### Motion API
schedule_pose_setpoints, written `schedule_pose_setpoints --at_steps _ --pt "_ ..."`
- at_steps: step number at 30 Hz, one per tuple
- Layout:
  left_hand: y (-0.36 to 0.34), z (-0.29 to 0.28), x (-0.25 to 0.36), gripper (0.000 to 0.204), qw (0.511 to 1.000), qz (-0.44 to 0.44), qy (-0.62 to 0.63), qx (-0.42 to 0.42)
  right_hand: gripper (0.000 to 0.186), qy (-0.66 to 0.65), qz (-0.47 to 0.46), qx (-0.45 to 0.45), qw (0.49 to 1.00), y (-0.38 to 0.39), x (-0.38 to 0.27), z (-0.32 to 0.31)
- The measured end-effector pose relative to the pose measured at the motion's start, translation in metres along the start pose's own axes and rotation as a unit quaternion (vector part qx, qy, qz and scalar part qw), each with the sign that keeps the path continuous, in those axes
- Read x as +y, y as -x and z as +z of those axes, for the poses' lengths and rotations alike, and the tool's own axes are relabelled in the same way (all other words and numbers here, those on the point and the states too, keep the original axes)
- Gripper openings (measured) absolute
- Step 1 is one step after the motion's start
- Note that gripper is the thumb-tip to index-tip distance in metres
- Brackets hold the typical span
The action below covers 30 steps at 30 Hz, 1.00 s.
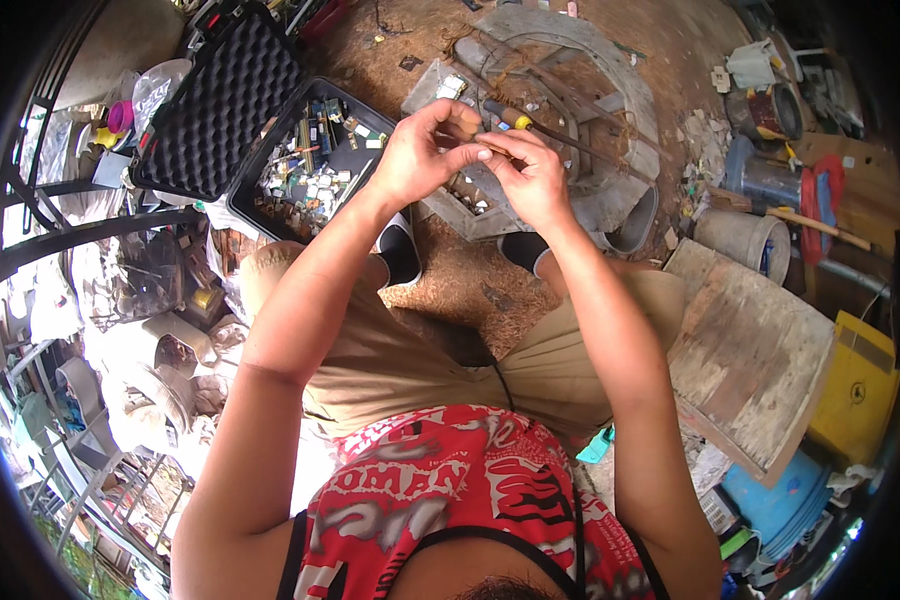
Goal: The person uses a screwdriver and pliers to scrape and remove components from a small circuit board while holding it by hand.
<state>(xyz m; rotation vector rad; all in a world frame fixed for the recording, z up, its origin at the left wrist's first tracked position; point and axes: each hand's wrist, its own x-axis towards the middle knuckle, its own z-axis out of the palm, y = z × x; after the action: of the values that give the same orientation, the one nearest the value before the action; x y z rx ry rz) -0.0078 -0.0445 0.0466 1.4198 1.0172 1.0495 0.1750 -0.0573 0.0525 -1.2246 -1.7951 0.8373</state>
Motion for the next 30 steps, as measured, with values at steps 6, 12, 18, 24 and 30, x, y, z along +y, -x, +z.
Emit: schedule_pose_setpoints --at_steps 6,12,18,24,30 --pt "0.000 0.000 0.008 0.026 0.991 0.103 -0.086 -0.006 0.017 -0.062 -0.018 0.021 0.998 0.003 0.006 0.004" --pt "-0.003 0.003 0.003 0.020 0.984 0.147 -0.099 0.002 0.025 -0.062 0.009 0.022 0.998 0.002 0.007 0.003" --pt "-0.001 0.002 -0.007 0.019 0.960 0.175 -0.214 0.047 0.058 0.222 0.014 0.072 0.972 -0.008 0.008 -0.022" --pt "-0.002 0.002 -0.039 0.020 0.955 0.085 -0.281 0.032 0.050 0.263 0.133 -0.072 0.953 -0.034 0.037 -0.017" --pt "-0.001 0.006 -0.051 0.018 0.966 0.056 -0.251 0.031 0.042 0.259 0.098 -0.134 0.952 -0.047 0.011 -0.042"
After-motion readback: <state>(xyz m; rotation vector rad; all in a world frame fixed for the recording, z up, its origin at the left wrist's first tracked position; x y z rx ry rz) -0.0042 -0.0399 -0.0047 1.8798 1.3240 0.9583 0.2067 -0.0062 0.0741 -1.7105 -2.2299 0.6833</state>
